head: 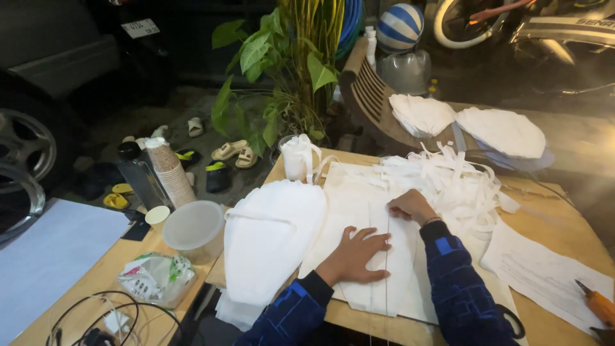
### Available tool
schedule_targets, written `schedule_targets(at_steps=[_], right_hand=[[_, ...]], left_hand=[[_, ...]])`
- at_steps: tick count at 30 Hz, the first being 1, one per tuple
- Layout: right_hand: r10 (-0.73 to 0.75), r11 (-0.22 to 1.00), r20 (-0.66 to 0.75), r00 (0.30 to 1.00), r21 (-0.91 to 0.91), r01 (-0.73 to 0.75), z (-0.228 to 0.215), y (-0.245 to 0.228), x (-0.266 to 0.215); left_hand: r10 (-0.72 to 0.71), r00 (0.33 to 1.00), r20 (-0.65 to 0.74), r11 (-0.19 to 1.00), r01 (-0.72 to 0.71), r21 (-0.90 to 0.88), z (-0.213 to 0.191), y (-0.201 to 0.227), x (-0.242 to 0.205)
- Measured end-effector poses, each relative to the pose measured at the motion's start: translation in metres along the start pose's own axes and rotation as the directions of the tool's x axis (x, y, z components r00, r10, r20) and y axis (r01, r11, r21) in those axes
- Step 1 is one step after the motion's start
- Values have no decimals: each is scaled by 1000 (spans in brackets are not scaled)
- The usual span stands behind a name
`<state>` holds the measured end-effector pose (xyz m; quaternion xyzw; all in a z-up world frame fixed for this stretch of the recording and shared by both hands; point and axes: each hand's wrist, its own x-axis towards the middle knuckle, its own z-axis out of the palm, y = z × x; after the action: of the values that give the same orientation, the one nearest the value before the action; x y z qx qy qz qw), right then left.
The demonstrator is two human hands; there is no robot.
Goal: Assembling fabric strips onto a base board using a hot glue gun and scissors
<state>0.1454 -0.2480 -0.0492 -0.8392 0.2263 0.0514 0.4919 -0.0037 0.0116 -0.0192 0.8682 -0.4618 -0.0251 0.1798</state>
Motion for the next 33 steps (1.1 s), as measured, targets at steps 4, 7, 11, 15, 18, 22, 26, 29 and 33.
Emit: schedule_targets(at_steps=[4,7,11,15,18,22,26,29,33], right_hand=[[80,990,31,996,113,-83,-14,-26,-63],[57,975,72,996,211,-71,-20,-28,-74],[51,966,86,995,248,-71,-23,-28,-75],[47,965,98,994,252,-70,-25,-37,-86],[55,961,113,992,263,-84,-25,-34,-82],[77,936,122,990,334,-114,-28,-35,-87],[103,884,145,984,441,-157,-31,-29,-87],[102,871,157,982,462,-164,-30,-29,-90],[88,899,128,988,417,-134,-23,-30,-88]], left_hand=[[2,1000,0,1000,-2,3,0,1,-1],[-3,1000,10,1000,3,-10,-2,2,-1],[-6,1000,14,1000,6,-12,-10,8,-5],[-7,999,32,1000,8,-17,-18,13,-8],[0,1000,18,1000,1,-23,-15,11,-7],[-19,999,37,1000,20,-15,-16,12,-7],[-12,999,30,1000,13,-9,-10,10,-6],[-10,1000,22,1000,10,-4,-10,9,-5],[-18,999,38,1000,18,8,-12,11,-6]])
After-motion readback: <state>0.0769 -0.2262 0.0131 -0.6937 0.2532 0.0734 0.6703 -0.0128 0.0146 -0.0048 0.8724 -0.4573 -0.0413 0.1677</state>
